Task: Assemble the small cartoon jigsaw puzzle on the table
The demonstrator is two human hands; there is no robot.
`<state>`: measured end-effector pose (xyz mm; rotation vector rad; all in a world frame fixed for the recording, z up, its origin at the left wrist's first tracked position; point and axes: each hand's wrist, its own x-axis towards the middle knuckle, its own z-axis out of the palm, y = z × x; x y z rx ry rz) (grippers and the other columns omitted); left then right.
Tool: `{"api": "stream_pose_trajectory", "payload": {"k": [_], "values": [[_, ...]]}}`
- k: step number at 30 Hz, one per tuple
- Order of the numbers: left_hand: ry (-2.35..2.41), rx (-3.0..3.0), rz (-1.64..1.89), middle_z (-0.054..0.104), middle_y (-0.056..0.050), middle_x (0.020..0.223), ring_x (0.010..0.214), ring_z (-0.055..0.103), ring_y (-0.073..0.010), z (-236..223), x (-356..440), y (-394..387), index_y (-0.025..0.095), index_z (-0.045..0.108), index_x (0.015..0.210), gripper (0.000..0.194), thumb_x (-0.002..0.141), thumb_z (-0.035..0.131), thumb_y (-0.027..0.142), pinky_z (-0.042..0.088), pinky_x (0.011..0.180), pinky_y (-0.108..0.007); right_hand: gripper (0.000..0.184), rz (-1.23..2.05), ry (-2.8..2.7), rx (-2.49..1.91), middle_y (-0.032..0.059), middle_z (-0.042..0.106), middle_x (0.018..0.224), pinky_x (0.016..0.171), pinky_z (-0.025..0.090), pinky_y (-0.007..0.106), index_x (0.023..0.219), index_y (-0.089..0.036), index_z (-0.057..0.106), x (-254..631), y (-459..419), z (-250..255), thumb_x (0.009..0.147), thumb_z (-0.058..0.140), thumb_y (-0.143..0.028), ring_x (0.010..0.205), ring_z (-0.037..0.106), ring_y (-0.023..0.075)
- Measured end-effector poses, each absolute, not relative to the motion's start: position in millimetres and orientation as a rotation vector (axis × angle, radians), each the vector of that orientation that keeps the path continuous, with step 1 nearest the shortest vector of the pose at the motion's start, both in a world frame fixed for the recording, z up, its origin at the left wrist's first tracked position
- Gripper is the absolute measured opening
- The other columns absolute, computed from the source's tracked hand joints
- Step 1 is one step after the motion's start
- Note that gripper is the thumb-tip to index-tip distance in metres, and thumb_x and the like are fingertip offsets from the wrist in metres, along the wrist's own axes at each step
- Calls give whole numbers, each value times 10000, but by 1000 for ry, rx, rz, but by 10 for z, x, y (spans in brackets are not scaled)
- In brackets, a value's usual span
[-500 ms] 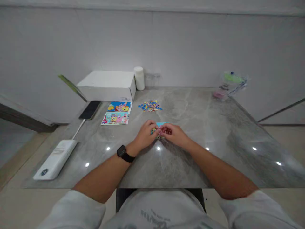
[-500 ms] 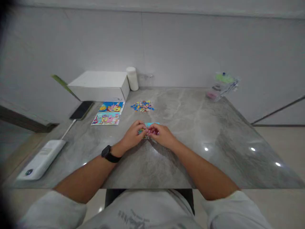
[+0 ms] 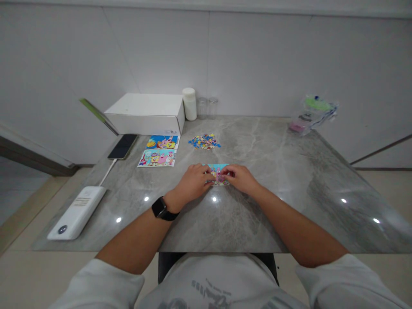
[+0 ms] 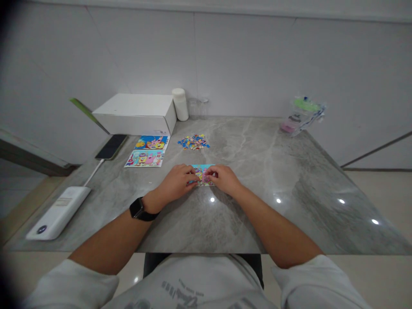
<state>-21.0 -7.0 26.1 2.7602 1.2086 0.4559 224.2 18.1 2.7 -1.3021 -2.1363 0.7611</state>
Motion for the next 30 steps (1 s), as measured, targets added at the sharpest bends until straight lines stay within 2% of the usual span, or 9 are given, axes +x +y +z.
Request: {"api": "stream_pose_trajectory", "payload": {"k": [8, 14, 30], "values": [[1082, 2790, 336, 750, -53, 1094, 1020, 666, -230, 272, -164, -87, 267, 820, 1050, 169, 1030, 653, 282, 498, 894, -364, 79, 809, -2169, -1298, -1, 758, 810, 706, 409, 254, 921, -215, 798, 2253, 177, 37, 891, 736, -176, 696, 592, 136], [1038, 2758, 343, 778, -56, 1114, 1044, 705, -219, 208, -123, -91, 258, 828, 1110, 214, 1037, 629, 229, 535, 918, -347, 107, 773, -2195, -1348, 4, 781, 854, 720, 408, 255, 916, -215, 797, 2215, 175, 45, 880, 746, -129, 717, 615, 136], [1078, 2738, 348, 783, -72, 1117, 1062, 714, -224, 228, -51, -135, 248, 836, 1117, 254, 1035, 603, 187, 561, 964, -358, 106, 641, -2230, -1372, 27, 780, 902, 733, 420, 264, 951, -202, 799, 2182, 209, -7, 887, 763, -125, 757, 628, 147]]}}
